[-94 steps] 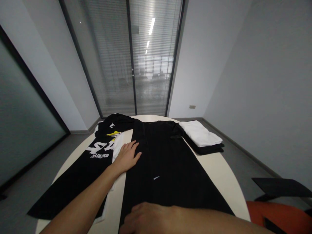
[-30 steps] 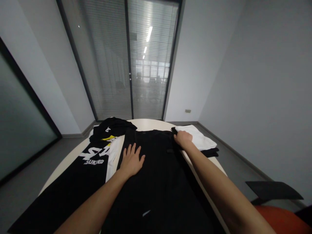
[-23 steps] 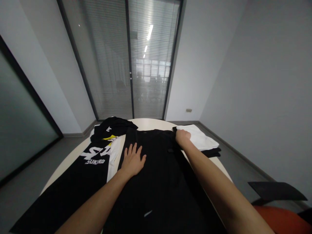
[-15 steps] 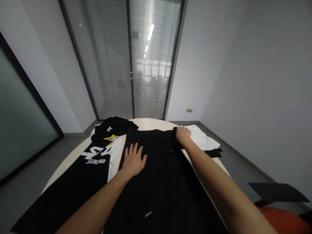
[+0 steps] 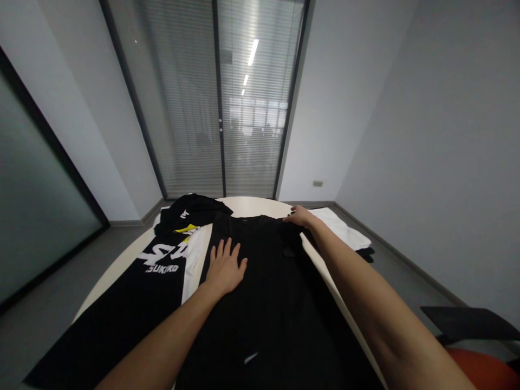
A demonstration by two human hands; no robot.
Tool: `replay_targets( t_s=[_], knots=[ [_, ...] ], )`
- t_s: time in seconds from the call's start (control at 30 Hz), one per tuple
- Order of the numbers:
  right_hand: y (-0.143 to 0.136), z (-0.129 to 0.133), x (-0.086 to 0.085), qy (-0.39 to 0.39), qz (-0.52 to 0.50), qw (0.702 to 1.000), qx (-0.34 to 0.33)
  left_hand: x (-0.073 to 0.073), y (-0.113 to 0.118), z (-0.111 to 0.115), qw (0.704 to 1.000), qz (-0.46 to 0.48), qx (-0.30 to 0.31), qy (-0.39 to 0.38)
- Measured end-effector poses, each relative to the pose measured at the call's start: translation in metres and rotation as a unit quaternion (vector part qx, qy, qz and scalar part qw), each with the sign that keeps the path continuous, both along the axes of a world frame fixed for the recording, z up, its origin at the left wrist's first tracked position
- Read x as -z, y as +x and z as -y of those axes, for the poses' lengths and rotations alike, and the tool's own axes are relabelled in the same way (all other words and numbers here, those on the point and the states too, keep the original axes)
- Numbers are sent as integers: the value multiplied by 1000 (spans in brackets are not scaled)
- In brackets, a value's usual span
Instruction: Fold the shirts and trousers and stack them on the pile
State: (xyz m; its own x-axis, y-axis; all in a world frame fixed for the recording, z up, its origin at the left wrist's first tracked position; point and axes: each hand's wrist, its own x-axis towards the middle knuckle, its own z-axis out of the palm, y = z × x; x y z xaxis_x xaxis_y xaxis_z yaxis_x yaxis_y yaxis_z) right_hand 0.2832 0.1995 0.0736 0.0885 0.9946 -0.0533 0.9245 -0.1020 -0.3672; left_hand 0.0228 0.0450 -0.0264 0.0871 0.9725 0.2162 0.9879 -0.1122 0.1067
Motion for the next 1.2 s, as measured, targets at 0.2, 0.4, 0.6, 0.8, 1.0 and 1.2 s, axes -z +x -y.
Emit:
replay_targets(
  t_s=[0.2,0.4,0.6,0.8,1.0,1.2],
  knots=[
    [-12,17,11,-47,-152,986,-45,1,0,0,1000,0,0,2],
    [-27,70,44,44,60,992,-99,2,2,0,1000,-3,0,7],
    [-27,97,61,135,112,978,-110,-1,3,1,1000,-6,-4,-4],
    [-18,100,70,178,3,952,-247,-2,5,1,1000,-8,-2,-8],
    [-13,105,80,112,4,957,-269,-3,5,1,1000,-10,-3,-12],
    [-13,108,74,52,24,957,-285,-2,5,1,1000,-9,-6,-12]
  ],
)
